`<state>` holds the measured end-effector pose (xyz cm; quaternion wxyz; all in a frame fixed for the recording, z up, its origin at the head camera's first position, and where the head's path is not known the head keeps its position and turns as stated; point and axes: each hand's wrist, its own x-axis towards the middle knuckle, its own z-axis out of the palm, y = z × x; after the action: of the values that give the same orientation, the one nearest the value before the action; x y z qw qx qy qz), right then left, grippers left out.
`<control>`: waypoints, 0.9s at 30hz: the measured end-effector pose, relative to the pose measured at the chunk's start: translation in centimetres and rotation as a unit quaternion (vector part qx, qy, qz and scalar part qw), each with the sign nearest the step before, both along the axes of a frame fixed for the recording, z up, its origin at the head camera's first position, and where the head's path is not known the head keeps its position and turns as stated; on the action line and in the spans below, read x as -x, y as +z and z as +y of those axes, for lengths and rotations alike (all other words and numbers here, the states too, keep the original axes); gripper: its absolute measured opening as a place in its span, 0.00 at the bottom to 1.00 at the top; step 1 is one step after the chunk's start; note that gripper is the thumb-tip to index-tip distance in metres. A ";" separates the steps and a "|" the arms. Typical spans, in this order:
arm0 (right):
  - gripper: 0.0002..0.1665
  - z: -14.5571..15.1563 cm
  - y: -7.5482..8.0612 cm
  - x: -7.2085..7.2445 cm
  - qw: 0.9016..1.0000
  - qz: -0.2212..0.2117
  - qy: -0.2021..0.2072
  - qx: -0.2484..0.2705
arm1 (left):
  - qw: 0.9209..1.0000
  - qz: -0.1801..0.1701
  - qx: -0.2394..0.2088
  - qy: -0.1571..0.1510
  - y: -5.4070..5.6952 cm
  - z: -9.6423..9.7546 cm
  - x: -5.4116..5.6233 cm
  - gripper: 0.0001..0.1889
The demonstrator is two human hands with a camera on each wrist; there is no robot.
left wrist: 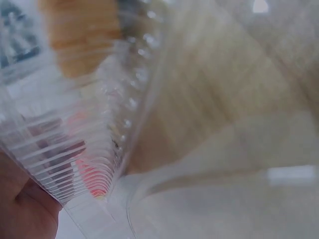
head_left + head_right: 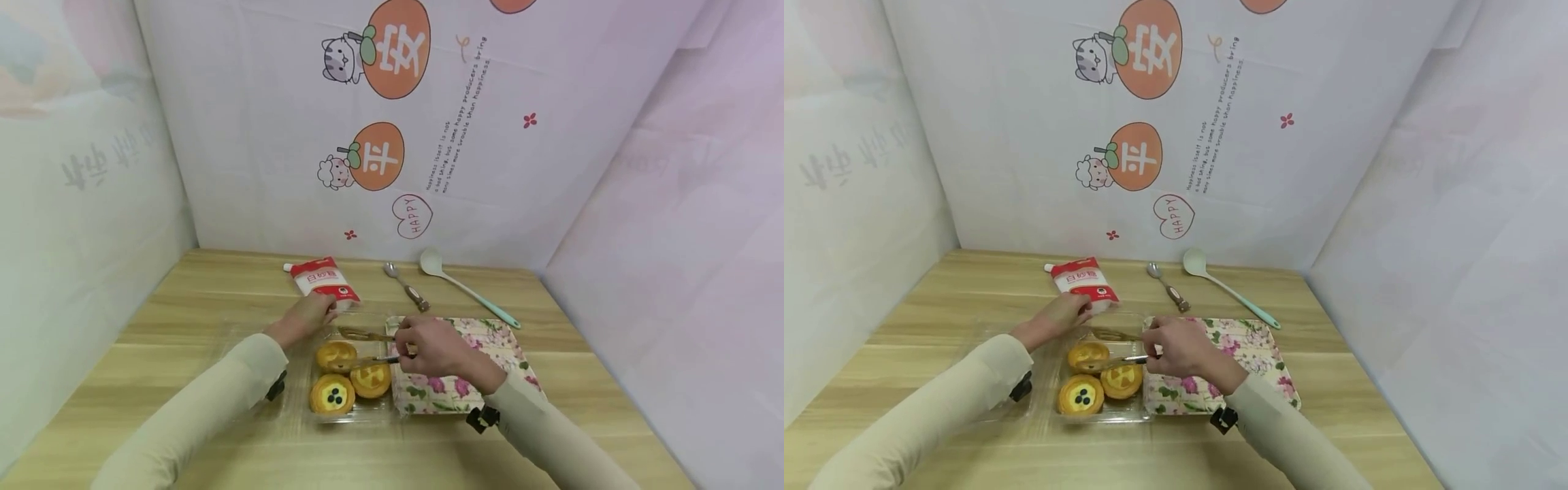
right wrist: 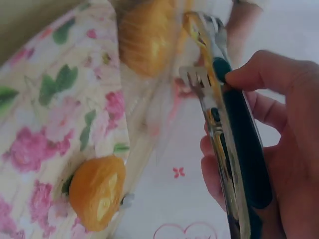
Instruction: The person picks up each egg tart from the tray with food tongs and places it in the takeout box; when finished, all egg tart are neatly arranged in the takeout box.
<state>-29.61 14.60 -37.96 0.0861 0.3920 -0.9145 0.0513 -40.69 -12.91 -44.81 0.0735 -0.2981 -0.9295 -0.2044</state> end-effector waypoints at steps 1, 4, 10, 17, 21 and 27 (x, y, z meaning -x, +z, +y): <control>0.10 0.3 0.2 0.1 1.000 -0.020 -0.009 0.011 | 1.000 -0.002 0.003 0.001 0.1 0.1 0.1 0.05; 0.09 1.5 0.9 0.4 0.996 -0.057 -0.049 0.037 | 1.000 -0.004 0.009 0.003 0.2 0.4 0.1 0.05; 0.06 6.4 1.4 -0.2 0.988 -0.030 -0.146 0.049 | 1.000 -0.003 0.007 -0.004 0.1 0.6 -0.2 0.05; 0.08 12.6 0.5 -2.5 0.977 -0.043 -0.207 0.023 | 1.000 -0.019 0.011 0.015 -0.2 0.2 -0.6 0.05; 0.09 13.6 -0.1 -3.1 0.976 -0.052 -0.213 0.019 | 0.999 -0.034 0.011 0.021 0.1 0.3 -0.7 0.05; 0.08 13.2 -0.9 -2.7 0.980 -0.024 -0.197 0.009 | 0.999 -0.037 0.005 0.022 0.4 0.8 -0.7 0.04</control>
<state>-26.90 27.78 -38.82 0.0764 0.2023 -0.9750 0.0508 -40.02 -12.06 -44.44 0.0426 -0.2698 -0.9389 -0.2092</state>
